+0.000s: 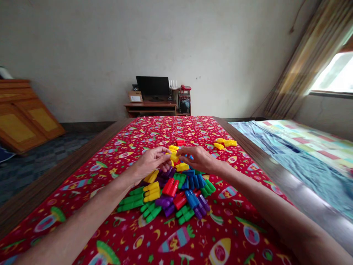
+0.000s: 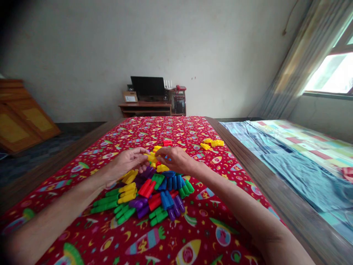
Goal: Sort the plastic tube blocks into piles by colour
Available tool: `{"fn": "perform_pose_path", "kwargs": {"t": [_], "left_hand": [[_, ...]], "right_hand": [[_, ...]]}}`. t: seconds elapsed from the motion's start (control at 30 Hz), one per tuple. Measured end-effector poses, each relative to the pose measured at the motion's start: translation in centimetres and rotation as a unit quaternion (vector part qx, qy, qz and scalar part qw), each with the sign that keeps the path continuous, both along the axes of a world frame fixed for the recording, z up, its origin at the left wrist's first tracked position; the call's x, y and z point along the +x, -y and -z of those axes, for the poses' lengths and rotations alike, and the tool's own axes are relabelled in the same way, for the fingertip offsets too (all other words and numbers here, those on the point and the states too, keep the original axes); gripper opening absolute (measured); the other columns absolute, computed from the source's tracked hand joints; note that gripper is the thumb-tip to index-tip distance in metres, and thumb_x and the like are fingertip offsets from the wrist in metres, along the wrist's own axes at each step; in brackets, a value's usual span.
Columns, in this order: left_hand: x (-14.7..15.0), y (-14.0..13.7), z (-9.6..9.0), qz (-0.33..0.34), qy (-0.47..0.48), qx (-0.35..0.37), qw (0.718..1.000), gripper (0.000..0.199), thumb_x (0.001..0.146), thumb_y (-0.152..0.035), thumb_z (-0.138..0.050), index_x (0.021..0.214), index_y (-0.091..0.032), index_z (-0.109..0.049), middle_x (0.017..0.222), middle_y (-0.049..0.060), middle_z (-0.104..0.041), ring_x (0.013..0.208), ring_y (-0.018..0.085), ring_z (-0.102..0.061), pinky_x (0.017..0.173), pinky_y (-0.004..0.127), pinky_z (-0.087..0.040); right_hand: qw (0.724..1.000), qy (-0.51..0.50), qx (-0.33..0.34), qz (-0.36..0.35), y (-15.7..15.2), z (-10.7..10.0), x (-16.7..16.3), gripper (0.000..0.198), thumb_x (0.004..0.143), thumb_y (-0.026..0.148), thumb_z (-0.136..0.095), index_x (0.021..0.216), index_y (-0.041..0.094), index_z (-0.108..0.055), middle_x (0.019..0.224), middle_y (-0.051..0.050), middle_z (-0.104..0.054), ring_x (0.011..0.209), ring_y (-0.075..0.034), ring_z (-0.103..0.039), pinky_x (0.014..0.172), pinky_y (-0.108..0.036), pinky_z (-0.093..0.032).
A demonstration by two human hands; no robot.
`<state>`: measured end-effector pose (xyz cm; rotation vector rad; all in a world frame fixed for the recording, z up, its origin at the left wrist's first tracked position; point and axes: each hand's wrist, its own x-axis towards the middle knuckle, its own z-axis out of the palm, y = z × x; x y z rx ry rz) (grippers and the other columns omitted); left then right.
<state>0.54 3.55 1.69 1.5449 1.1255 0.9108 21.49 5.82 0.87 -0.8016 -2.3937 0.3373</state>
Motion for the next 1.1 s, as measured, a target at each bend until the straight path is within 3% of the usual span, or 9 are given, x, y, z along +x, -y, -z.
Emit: {"fn": "perform_pose_path", "kwargs": {"t": [0.17, 0.3, 0.4, 0.5, 0.67, 0.8, 0.9, 0.97, 1.1], "left_hand": [[0.5, 0.3, 0.3, -0.006, 0.034, 0.002, 0.999, 0.039, 0.077, -0.049, -0.065, 0.096, -0.016, -0.057, 0.07, 0.002, -0.066, 0.059, 0.013, -0.063, 0.054, 0.022, -0.05], [-1.4, -0.9, 0.2, 0.019, -0.1, 0.066, 0.993, 0.053, 0.082, -0.052, -0.054, 0.121, -0.016, -0.051, 0.076, 0.003, -0.069, 0.063, 0.017, -0.066, 0.058, 0.027, -0.052], [-4.3, -1.8, -0.3, 0.061, -0.292, 0.104, 0.949, 0.056, 0.08, -0.053, -0.052, 0.125, -0.018, -0.055, 0.088, 0.006, -0.073, 0.08, 0.022, -0.069, 0.071, 0.031, -0.054], [-7.0, -2.4, -0.6, 0.099, -0.424, 0.083, 0.896, 0.061, 0.076, -0.054, -0.053, 0.125, -0.019, -0.059, 0.101, 0.008, -0.073, 0.093, 0.026, -0.068, 0.08, 0.031, -0.052], [-8.6, -3.1, 0.3, 0.105, -0.483, 0.06, 0.867, 0.065, 0.071, -0.05, -0.051, 0.126, -0.017, -0.059, 0.109, 0.009, -0.072, 0.095, 0.025, -0.067, 0.078, 0.028, -0.052], [-8.1, -2.9, 0.6, 0.122, -0.479, 0.048, 0.868, 0.06, 0.068, -0.047, -0.053, 0.12, -0.019, -0.062, 0.098, 0.005, -0.073, 0.083, 0.022, -0.068, 0.068, 0.024, -0.05], [-7.7, -2.5, 0.7, 0.126, -0.466, 0.035, 0.875, 0.053, 0.065, -0.042, -0.054, 0.112, -0.019, -0.065, 0.081, 0.002, -0.072, 0.071, 0.02, -0.066, 0.06, 0.023, -0.048], [-7.6, -2.6, 0.9, 0.118, -0.468, 0.054, 0.874, 0.045, 0.063, -0.036, -0.053, 0.103, -0.02, -0.067, 0.072, 0.0, -0.069, 0.066, 0.019, -0.064, 0.056, 0.022, -0.045], [-7.6, -3.5, 1.2, 0.063, -0.463, 0.115, 0.877, 0.035, 0.061, -0.032, -0.054, 0.092, -0.02, -0.067, 0.06, -0.002, -0.063, 0.057, 0.018, -0.059, 0.049, 0.023, -0.041]], "right_hand": [[0.999, -0.031, -0.04, 0.017, -0.2, -0.1, -0.1, 0.027, 0.088, 0.032, -0.06, 0.11, 0.016, -0.065, 0.084, -0.004, -0.071, 0.071, -0.012, -0.062, 0.063, -0.021, -0.041], [0.993, -0.026, -0.014, 0.114, -2.1, -1.2, 2.3, 0.022, 0.092, 0.027, -0.05, 0.091, 0.013, -0.067, 0.071, -0.002, -0.065, 0.061, -0.01, -0.054, 0.058, -0.021, -0.035], [0.964, 0.027, 0.041, 0.262, -4.4, -2.2, 7.0, 0.027, 0.093, 0.023, -0.043, 0.079, 0.012, -0.065, 0.069, -0.004, -0.063, 0.062, -0.012, -0.052, 0.06, -0.023, -0.035], [0.926, 0.148, 0.016, 0.348, -6.3, -2.2, 12.4, 0.03, 0.091, 0.017, -0.042, 0.074, 0.014, -0.067, 0.07, -0.007, -0.064, 0.064, -0.015, -0.055, 0.064, -0.026, -0.038], [0.911, 0.196, -0.033, 0.361, -7.8, 0.6, 17.6, 0.018, 0.081, 0.016, -0.056, 0.084, 0.013, -0.074, 0.085, -0.011, -0.07, 0.084, -0.021, -0.063, 0.074, -0.027, -0.043], [0.893, 0.165, -0.008, 0.42, -8.1, 2.0, 17.4, 0.025, 0.083, 0.022, -0.055, 0.096, 0.013, -0.074, 0.083, -0.011, -0.069, 0.077, -0.019, -0.062, 0.067, -0.027, -0.04], [0.878, 0.155, 0.005, 0.454, -7.6, 1.0, 15.7, 0.026, 0.084, 0.018, -0.048, 0.085, 0.013, -0.074, 0.075, -0.01, -0.066, 0.068, -0.016, -0.057, 0.059, -0.026, -0.033], [0.893, 0.142, 0.02, 0.426, -6.8, -0.3, 13.9, 0.029, 0.084, 0.017, -0.045, 0.074, 0.013, -0.071, 0.066, -0.007, -0.062, 0.06, -0.013, -0.051, 0.056, -0.026, -0.029], [0.956, 0.114, 0.057, 0.263, -4.5, -2.4, 8.8, 0.027, 0.085, 0.017, -0.045, 0.071, 0.013, -0.067, 0.06, -0.002, -0.056, 0.054, -0.009, -0.039, 0.056, -0.025, -0.026]]}}
